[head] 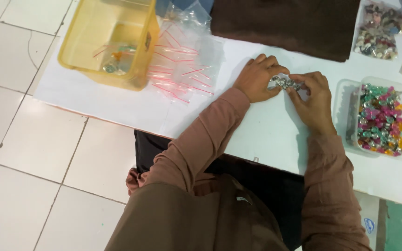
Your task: The person sorts small metallic rings from a container, arranges them on a table, and places them into small plastic bags.
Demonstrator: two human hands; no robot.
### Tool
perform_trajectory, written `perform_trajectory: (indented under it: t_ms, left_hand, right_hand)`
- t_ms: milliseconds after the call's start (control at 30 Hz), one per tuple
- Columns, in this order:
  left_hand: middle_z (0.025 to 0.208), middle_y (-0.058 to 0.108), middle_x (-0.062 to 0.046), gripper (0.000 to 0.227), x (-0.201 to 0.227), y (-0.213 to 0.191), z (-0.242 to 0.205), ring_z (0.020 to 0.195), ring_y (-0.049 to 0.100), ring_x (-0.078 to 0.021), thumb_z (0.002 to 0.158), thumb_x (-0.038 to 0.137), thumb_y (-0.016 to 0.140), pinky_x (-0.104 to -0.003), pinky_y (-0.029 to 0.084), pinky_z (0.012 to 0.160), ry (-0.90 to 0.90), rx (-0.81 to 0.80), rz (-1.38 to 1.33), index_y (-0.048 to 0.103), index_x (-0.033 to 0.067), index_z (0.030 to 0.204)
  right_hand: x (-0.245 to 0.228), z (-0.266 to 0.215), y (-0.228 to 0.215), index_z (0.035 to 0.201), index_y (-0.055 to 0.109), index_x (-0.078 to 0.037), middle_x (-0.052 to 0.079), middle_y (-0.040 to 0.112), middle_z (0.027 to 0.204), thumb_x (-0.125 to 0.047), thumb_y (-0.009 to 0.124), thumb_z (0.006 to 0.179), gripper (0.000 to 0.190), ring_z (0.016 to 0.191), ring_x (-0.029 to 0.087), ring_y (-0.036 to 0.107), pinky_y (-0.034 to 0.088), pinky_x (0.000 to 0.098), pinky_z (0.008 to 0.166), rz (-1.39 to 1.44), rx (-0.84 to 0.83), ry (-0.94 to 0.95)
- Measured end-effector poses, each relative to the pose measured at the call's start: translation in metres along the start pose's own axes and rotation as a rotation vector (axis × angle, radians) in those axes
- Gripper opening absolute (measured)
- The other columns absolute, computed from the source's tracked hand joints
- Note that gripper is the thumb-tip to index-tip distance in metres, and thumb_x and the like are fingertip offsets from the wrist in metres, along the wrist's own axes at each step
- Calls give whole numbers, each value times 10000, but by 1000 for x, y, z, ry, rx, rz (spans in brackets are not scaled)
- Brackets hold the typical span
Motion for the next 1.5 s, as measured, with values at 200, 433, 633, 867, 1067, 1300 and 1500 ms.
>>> perform_trajectory:
  t_ms: [200, 433, 633, 867, 1067, 1300, 1500]
  left_hand:
    - [1031, 579, 20, 421, 2, 5, -2, 1006, 548, -209, 776, 365, 795, -427, 550, 825, 0, 29, 74, 669, 261, 1163]
    - [1186, 578, 27, 632, 5, 15, -14, 1113, 523, -244, 728, 506, 816, -428, 482, 828, 33, 112, 240, 622, 273, 1283]
    - [1397, 547, 54, 724, 12, -31, -47, 1272, 493, -205, 800, 574, 798, -428, 421, 1020, 1, 76, 358, 522, 316, 1417]
    - [1435, 518, -152, 634, -38, -132, -94, 1374, 435, -383, 888, 551, 732, -578, 363, 1136, 74, 89, 474, 604, 151, 1363]
    - [1468, 490, -126, 683, -65, -132, -123, 1460, 368, -367, 894, 660, 544, -573, 308, 1193, -29, 96, 468, 580, 169, 1368]
    - [1308, 581, -118, 633, -77, -118, -123, 1355, 462, -340, 817, 670, 594, -550, 343, 1134, -96, 151, 440, 680, 168, 1192]
    - [1286, 608, -143, 611, -68, -127, -121, 1342, 481, -347, 787, 635, 633, -545, 354, 1127, -115, 166, 405, 700, 144, 1145]
  right_hand:
    - [0, -6, -1, 1262, 722, -1, 162, 591, 1082, 23, 796, 987, 286, 931, 273, 555, 474, 354, 771, 53, 24, -5]
    - [-17, -10, -1, 1310, 699, -66, 90, 568, 1148, -29, 723, 1027, 286, 960, 185, 568, 457, 303, 837, 34, 0, 116]
    - [-28, -15, 1, 1306, 704, -38, 133, 583, 1191, -59, 731, 1042, 266, 1033, 249, 563, 472, 354, 823, -76, 28, 38]
    - [-85, 22, 22, 1255, 741, 32, 179, 613, 1183, -27, 754, 1067, 198, 1079, 381, 535, 439, 491, 964, -279, 227, -413]
    - [-136, 101, 95, 1301, 688, -30, 136, 626, 1239, -149, 768, 1018, 317, 1120, 374, 536, 386, 481, 993, -75, 84, -480]
    - [-145, 163, 191, 1229, 661, -132, 97, 711, 1116, -480, 846, 919, 501, 1112, 339, 609, 429, 486, 918, -153, -71, -336]
    - [-112, 172, 218, 1051, 699, -213, -23, 750, 991, -358, 785, 948, 198, 1006, 243, 662, 449, 435, 904, -283, -30, -287]
Point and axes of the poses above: each hand's wrist, its own z-axis towards the middle knuckle, its own y-axis out of the palm, x = y × z, the point moved 5 cm from there along z, towards the middle knuckle
